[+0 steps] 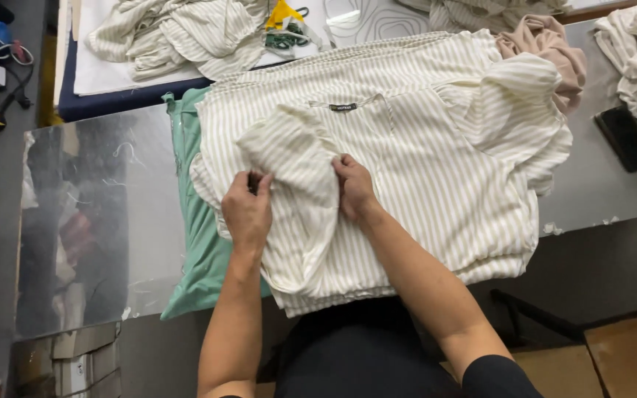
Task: Inspecting a striped shirt and using a thread trimmer to remove loose threads before folding it.
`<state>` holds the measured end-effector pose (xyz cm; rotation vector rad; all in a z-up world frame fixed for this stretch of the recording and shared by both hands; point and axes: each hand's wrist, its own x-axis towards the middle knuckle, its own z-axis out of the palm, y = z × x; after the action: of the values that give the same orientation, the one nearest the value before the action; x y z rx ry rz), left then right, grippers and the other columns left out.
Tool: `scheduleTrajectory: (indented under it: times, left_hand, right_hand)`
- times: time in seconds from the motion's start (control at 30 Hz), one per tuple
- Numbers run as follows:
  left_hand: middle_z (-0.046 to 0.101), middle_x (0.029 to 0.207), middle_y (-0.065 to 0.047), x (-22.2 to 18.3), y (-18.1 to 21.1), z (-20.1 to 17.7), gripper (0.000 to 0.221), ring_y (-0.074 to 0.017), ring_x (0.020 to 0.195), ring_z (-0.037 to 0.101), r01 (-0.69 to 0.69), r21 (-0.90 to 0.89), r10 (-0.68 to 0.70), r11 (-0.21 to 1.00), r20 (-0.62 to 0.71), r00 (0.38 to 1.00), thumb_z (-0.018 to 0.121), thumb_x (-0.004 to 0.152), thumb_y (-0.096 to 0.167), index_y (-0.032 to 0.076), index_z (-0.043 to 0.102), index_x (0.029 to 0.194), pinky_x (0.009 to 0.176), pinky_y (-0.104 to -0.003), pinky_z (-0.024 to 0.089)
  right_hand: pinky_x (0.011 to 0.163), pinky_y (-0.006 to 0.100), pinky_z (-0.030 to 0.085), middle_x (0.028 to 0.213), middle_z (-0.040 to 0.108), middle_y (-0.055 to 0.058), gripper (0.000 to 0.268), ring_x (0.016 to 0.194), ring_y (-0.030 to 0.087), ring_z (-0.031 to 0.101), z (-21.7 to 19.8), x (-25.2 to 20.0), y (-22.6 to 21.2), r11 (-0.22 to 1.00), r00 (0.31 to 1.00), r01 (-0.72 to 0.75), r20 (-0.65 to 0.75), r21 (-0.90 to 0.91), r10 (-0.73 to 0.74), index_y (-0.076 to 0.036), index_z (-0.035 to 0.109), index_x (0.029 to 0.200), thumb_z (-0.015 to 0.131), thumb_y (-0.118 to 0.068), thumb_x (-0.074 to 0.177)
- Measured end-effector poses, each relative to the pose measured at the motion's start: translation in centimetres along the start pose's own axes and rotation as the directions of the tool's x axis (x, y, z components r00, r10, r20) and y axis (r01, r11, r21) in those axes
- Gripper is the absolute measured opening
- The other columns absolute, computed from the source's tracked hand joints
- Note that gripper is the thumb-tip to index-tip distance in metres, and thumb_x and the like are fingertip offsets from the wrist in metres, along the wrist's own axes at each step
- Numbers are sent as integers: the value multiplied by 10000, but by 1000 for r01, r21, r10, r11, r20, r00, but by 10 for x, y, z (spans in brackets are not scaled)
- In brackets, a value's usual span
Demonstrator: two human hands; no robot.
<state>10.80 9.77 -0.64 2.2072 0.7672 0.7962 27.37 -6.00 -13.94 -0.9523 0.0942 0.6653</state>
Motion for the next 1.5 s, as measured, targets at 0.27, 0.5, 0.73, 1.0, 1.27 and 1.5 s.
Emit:
scheduleTrajectory:
  times: [0.27,0.5,0.73,1.0,1.27,1.5]
  left_hand:
    - [749,880,-144,15,43,-1,406,-408,882,733,53,-82,-42,995,130,991,773,904,485,112,662,1016,773,-542,554]
    - [697,726,-61,9,-6,26,233,-187,708,683,146,-446,-193,883,-61,979,755,938,342,131,658,922,677,-350,557]
    - [651,945,-57,9,-1,18,177,-212,903,669,135,-597,-236,791,-93,967,616,982,217,70,574,1072,857,-320,531]
    - [631,928,-13,1,52,-6,333,-148,824,617,-79,-443,85,893,-6,996,816,860,328,111,634,1035,712,-298,498]
    - [745,903,-59,16,5,27,171,-255,843,688,180,-267,-141,947,160,977,670,912,272,106,689,944,766,-417,508]
    - [600,847,-41,8,-19,29,128,-62,443,436,323,-862,-273,392,227,935,603,1007,119,23,609,1091,384,-227,382]
  right_hand:
    - [884,421,609,1040,701,106,182,994,269,729,39,-37,-13,976,957,217,198,-8,-211,-69,632,1150,684,-101,980]
    - [853,411,663,1081,728,101,258,987,262,759,-4,-28,-6,949,946,313,79,32,-314,-114,528,1211,660,-61,995]
    - [974,354,538,1459,463,83,577,1228,258,585,84,-105,-51,238,565,683,293,-690,-772,-149,433,1452,575,25,920]
    - [1013,327,509,1348,534,163,912,1164,248,576,80,-74,-43,316,601,798,642,-513,-477,-185,176,1574,785,73,946]
    - [1000,418,456,1318,594,180,511,1202,322,544,88,-85,-62,215,681,733,697,-646,-227,-126,333,1452,605,-206,1027]
    - [914,404,502,1099,555,151,140,1077,310,538,86,-79,-52,31,652,727,676,-686,-344,10,699,1118,688,-99,1030]
